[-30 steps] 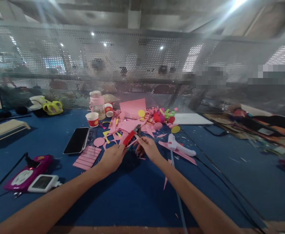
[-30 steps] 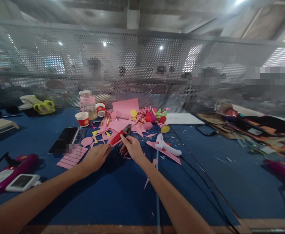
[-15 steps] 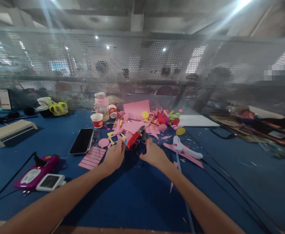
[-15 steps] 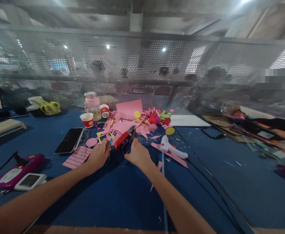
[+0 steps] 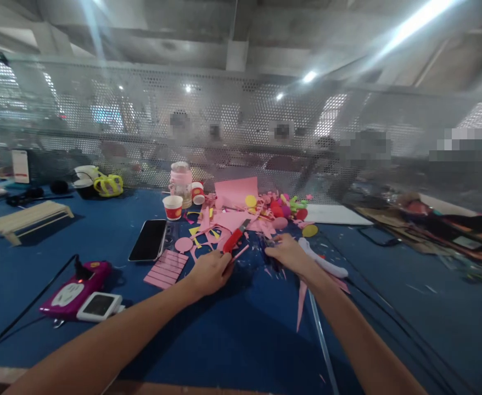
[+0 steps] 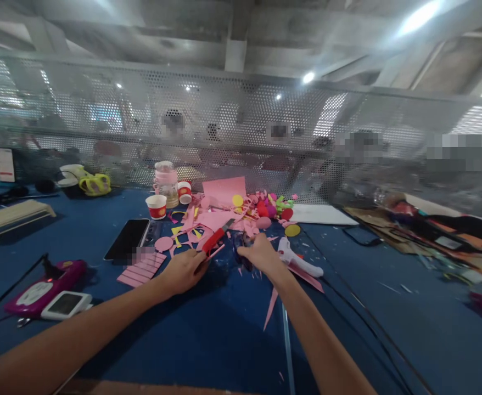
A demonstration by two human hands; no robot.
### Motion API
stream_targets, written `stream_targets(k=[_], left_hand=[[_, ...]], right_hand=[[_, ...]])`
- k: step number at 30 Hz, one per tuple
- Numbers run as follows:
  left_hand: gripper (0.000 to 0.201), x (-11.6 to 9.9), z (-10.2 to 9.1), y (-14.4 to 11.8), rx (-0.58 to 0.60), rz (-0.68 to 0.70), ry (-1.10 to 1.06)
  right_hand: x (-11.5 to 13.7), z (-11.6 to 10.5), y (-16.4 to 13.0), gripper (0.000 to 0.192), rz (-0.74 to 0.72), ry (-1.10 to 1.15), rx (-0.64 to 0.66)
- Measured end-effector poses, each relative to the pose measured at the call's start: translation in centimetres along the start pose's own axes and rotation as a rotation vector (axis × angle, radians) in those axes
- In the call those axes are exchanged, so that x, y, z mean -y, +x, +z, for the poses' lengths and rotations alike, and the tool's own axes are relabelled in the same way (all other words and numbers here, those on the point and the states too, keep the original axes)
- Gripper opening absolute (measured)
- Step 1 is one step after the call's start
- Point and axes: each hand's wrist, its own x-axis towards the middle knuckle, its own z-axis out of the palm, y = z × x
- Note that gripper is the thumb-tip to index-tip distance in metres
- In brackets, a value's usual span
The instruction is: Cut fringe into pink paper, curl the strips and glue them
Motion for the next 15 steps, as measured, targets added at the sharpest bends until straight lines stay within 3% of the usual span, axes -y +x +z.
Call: stream_targets(k=[3,6,10,15], left_hand=[[0.024,0.2,0.1,0.0,0.009,-0.028,0.0],[0.023,0.3,0.0,0.1,0.021,-0.031,-0.01],[0.024,0.2,0.0,0.1,0.042,-0.034,0.009],[0.025,0.2,-0.1,0.2,0.049,-0.14,0.017]], right_hand=[[-0.6,0.7,0.4,0.006,0.074,-0.025,0.132],[-0.7,1.3,0.4,0.012,0.105,-0.075,0.182],[0.3,2.1,-0.2,0.02,0.067,-0.227,0.067],[2.0,4.4,-0.8,0.052,0.017,-0.453,-0.098]])
